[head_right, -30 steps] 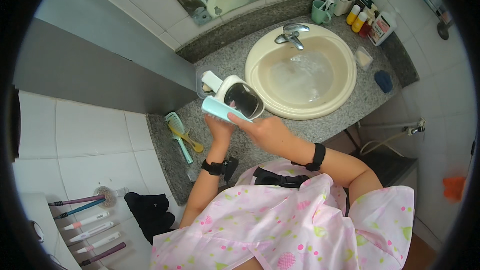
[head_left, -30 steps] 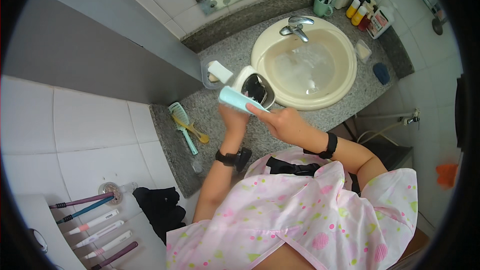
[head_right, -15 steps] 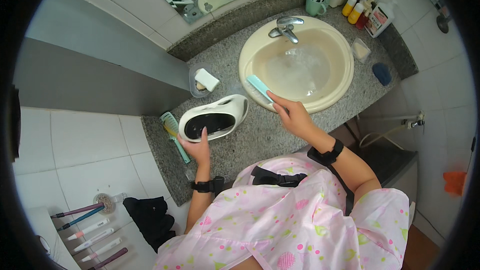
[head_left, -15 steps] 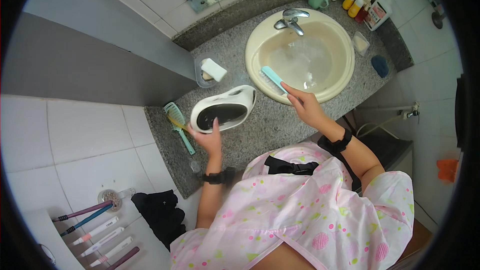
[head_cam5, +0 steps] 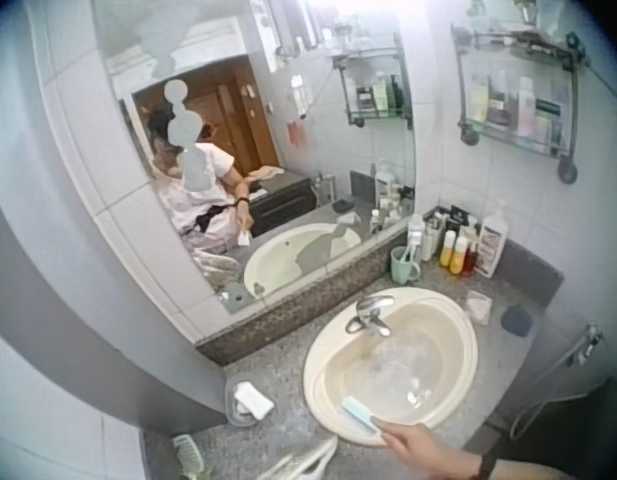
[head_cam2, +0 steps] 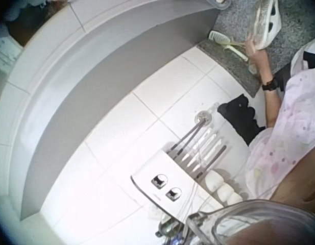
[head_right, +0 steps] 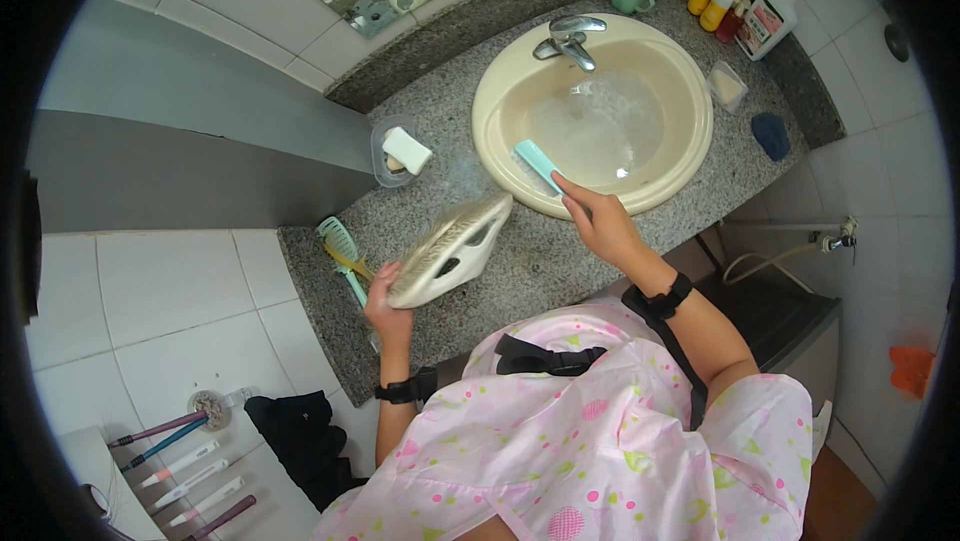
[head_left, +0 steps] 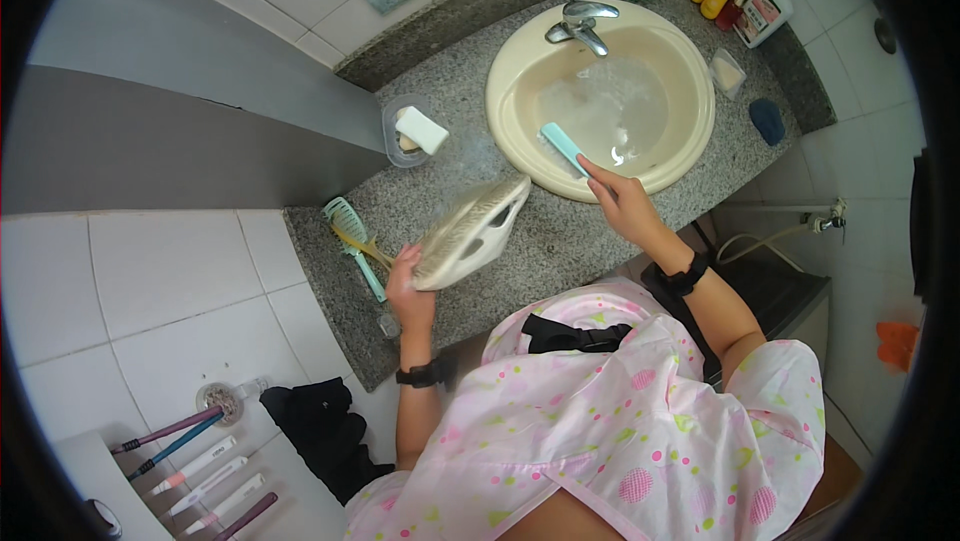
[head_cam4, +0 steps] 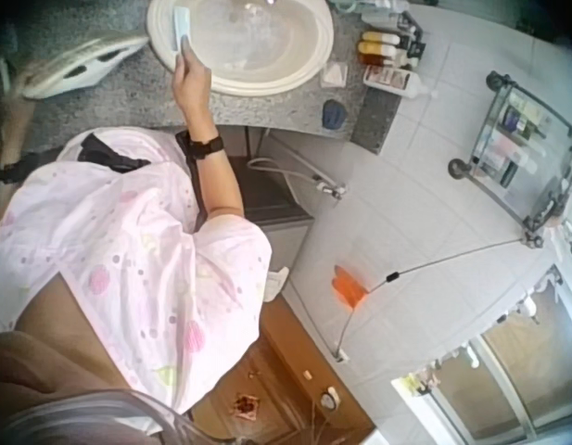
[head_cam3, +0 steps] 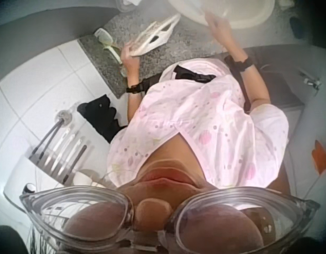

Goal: Clean a white shoe and a brush in the bathroom sink.

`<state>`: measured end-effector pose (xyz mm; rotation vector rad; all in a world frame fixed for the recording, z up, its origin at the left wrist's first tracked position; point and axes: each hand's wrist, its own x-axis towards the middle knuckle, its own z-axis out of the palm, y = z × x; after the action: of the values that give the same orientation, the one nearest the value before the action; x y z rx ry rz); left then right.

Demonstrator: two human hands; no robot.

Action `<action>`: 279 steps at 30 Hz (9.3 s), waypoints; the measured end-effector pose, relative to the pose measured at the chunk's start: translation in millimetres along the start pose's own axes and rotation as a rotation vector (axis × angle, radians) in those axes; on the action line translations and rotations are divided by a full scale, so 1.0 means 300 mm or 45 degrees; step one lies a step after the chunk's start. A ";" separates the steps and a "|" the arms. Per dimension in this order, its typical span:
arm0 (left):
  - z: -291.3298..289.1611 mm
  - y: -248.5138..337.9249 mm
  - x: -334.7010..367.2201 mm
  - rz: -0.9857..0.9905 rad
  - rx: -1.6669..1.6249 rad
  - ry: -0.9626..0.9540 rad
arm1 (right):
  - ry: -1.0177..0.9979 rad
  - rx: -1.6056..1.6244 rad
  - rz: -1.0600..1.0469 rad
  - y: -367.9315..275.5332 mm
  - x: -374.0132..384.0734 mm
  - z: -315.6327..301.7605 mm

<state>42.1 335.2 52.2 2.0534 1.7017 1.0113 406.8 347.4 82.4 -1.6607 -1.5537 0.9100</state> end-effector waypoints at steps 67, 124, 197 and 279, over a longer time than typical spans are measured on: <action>0.562 0.300 0.282 -0.724 -1.055 -0.213 | -0.185 -0.142 -0.044 0.278 0.195 -0.084; 0.613 0.338 0.234 -0.793 -1.005 -0.458 | -0.027 -0.320 -0.051 0.403 0.329 0.000; 0.472 0.297 0.209 -1.007 -1.079 -0.186 | -0.039 -0.289 0.077 0.374 0.324 0.034; 0.476 0.222 0.245 -1.005 -0.950 -0.375 | 0.026 -0.098 -0.124 0.386 0.361 0.036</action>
<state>191.3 417.0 16.0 0.8848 1.4482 0.8204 462.9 449.1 -26.2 -1.6266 -1.6594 0.7892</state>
